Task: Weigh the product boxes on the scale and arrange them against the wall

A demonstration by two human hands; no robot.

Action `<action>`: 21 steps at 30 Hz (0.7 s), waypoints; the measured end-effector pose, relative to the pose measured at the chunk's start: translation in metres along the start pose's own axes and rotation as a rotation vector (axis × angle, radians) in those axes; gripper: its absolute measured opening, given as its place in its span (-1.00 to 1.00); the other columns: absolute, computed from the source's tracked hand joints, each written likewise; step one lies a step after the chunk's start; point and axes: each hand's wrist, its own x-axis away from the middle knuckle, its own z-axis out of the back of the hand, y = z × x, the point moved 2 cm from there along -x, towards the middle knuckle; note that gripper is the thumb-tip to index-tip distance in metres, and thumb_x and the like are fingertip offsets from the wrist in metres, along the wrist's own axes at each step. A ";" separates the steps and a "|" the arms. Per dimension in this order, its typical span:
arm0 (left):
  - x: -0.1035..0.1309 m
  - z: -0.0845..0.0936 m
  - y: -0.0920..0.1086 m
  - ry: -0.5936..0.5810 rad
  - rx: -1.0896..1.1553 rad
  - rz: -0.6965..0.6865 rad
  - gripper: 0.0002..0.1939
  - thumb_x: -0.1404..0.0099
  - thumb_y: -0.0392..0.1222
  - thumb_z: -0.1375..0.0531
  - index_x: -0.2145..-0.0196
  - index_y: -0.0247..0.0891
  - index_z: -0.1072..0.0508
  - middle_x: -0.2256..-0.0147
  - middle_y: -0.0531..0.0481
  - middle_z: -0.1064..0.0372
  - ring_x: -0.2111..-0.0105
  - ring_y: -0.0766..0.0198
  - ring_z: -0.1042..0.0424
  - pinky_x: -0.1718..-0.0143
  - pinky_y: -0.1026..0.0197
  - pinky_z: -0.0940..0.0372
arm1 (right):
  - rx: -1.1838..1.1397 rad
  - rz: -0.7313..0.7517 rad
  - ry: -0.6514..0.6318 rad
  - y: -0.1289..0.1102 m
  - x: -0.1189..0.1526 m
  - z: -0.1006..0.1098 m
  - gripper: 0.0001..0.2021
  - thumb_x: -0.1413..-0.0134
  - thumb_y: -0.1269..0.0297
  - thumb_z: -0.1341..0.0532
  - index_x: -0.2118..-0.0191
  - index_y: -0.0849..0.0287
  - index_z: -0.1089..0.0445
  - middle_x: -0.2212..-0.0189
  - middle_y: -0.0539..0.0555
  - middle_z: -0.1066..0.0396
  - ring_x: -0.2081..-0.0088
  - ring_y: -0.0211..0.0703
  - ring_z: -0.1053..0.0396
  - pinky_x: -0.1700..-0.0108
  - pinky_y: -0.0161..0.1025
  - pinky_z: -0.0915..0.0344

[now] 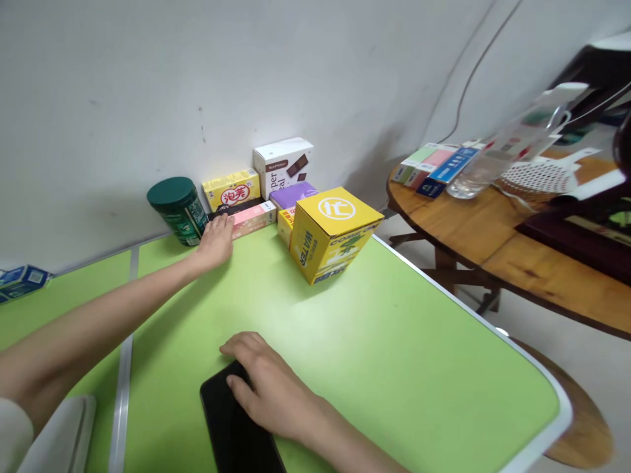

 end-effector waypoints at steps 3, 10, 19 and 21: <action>0.005 -0.002 -0.003 0.055 0.020 -0.021 -0.49 -0.20 -0.50 0.07 -0.12 -0.42 -0.18 -0.08 -0.31 -0.19 -0.14 0.00 -0.13 -0.15 0.03 -0.05 | -0.047 0.039 0.078 0.003 -0.002 0.000 -0.69 -0.13 0.43 -0.08 -0.01 0.16 -0.29 0.04 0.16 -0.33 -0.04 -0.10 -0.23 -0.12 -0.07 -0.21; 0.036 0.019 -0.017 -0.113 0.295 0.083 -0.60 -0.14 -0.31 -0.13 0.03 -0.40 -0.33 0.10 -0.25 -0.23 0.02 -0.02 -0.24 0.02 0.08 -0.22 | -0.122 -0.018 0.307 0.002 0.001 0.008 -0.77 -0.20 0.33 -0.04 0.05 0.09 -0.30 0.06 0.14 -0.31 0.03 -0.10 -0.30 -0.05 -0.08 -0.26; 0.203 0.100 -0.085 -0.402 0.537 0.013 -0.64 -0.07 -0.32 -0.07 0.12 -0.27 -0.32 0.15 -0.07 -0.26 0.07 0.11 -0.28 0.01 0.09 -0.21 | -0.146 -0.126 0.473 -0.022 0.001 -0.003 -0.46 -0.09 0.18 -0.17 -0.16 0.08 0.00 -0.06 0.21 -0.17 0.37 -0.27 -0.32 0.26 -0.15 -0.36; 0.241 0.114 -0.093 -0.433 0.579 0.015 -0.66 -0.11 -0.33 -0.06 0.11 -0.24 -0.31 0.15 -0.05 -0.25 0.08 0.14 -0.27 0.01 0.10 -0.20 | -0.161 -0.075 0.381 -0.039 -0.003 -0.017 -0.39 -0.07 0.20 -0.20 -0.20 0.05 0.06 -0.13 0.22 -0.11 0.39 -0.30 -0.32 0.28 -0.18 -0.36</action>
